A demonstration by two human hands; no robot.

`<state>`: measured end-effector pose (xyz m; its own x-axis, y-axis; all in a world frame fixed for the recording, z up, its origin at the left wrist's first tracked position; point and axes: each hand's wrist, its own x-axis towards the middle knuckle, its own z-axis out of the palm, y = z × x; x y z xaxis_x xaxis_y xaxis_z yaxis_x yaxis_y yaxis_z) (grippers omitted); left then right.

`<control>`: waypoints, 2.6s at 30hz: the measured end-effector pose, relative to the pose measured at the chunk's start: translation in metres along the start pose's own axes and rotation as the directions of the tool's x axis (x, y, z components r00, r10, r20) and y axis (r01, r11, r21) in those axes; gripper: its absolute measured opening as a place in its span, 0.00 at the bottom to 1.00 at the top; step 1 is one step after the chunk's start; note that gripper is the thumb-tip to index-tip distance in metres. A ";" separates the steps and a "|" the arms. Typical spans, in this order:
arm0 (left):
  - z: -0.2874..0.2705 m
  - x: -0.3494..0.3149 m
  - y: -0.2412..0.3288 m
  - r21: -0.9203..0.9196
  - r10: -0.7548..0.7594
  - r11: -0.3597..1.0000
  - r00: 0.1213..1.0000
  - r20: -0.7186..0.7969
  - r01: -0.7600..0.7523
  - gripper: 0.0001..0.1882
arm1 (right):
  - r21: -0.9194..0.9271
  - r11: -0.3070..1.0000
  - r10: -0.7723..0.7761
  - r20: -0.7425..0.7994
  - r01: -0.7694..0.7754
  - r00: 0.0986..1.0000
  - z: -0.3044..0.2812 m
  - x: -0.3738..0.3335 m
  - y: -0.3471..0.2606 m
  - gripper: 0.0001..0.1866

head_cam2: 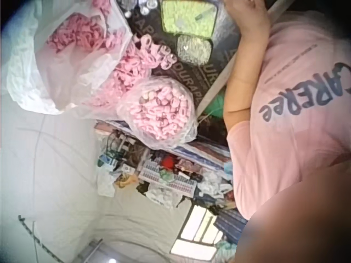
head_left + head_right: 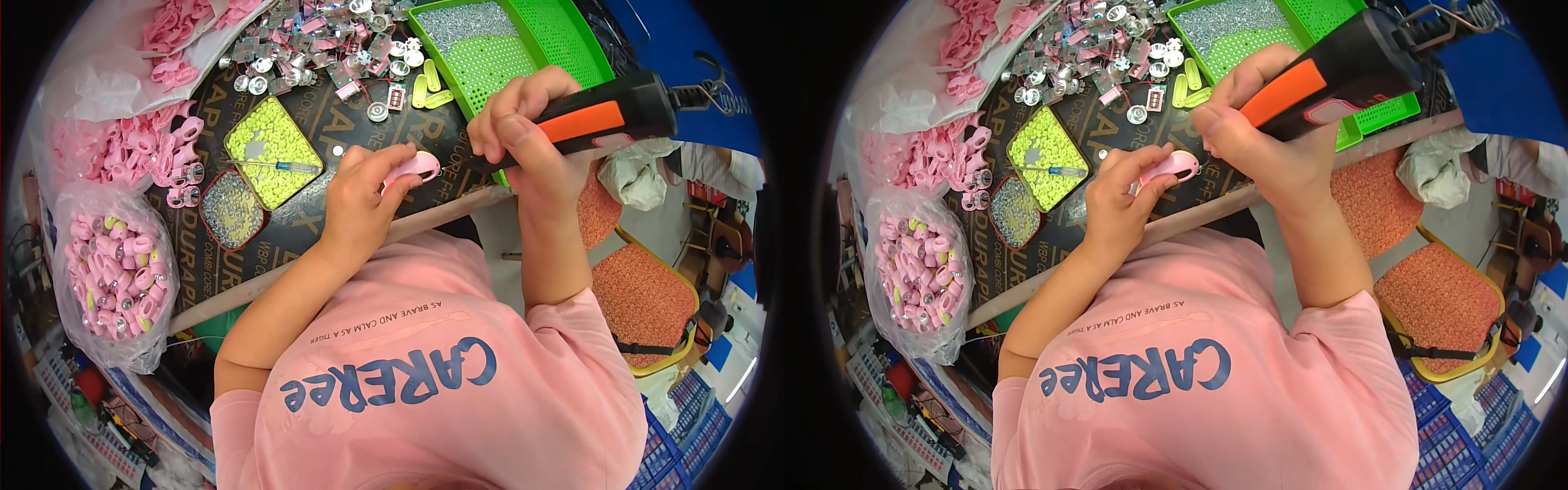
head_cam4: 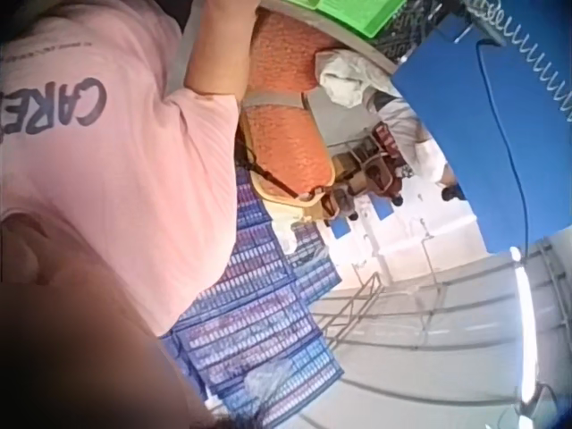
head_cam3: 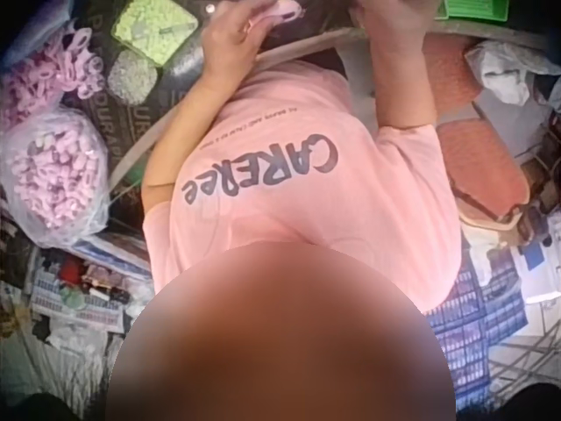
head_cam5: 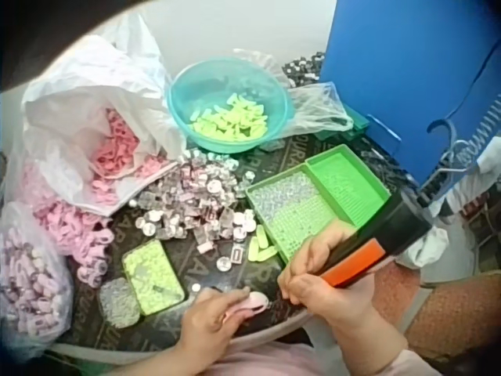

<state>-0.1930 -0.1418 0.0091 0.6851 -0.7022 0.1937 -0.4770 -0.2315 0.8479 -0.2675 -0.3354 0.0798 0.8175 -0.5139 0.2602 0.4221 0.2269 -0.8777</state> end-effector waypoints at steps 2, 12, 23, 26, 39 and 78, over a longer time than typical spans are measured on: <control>-0.001 -0.001 0.002 0.007 -0.014 1.000 1.000 0.008 0.014 0.20 | -0.029 0.999 -0.026 -0.018 0.026 0.999 0.000 0.000 0.002 0.16; 0.000 -0.004 0.000 0.023 0.016 1.000 1.000 -0.009 -0.016 0.21 | -0.085 0.996 0.012 -0.029 -0.014 0.999 0.003 -0.002 0.010 0.15; 0.003 0.000 0.001 0.015 0.071 0.997 0.997 -0.032 -0.071 0.20 | -0.131 0.978 -0.158 0.048 0.163 0.986 0.008 -0.014 0.021 0.16; 0.003 0.000 0.002 0.018 0.092 0.996 0.995 -0.024 -0.092 0.21 | -0.173 0.976 -0.125 0.044 0.131 0.991 0.003 -0.015 0.016 0.17; 0.004 -0.008 0.021 0.392 0.587 0.682 0.782 0.209 -0.617 0.16 | -0.645 0.717 -0.536 -0.269 0.264 0.800 -0.139 0.095 -0.058 0.11; -0.002 -0.012 0.010 0.164 0.662 0.662 0.673 0.329 -0.731 0.14 | -0.431 0.827 -0.491 -0.243 0.360 0.837 -0.139 0.131 -0.040 0.11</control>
<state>-0.2047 -0.1348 0.0159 -0.0359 -0.8475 0.5295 -0.9073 0.2497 0.3382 -0.2317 -0.5270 0.0932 0.3817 -0.7424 0.5505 0.4745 -0.3537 -0.8061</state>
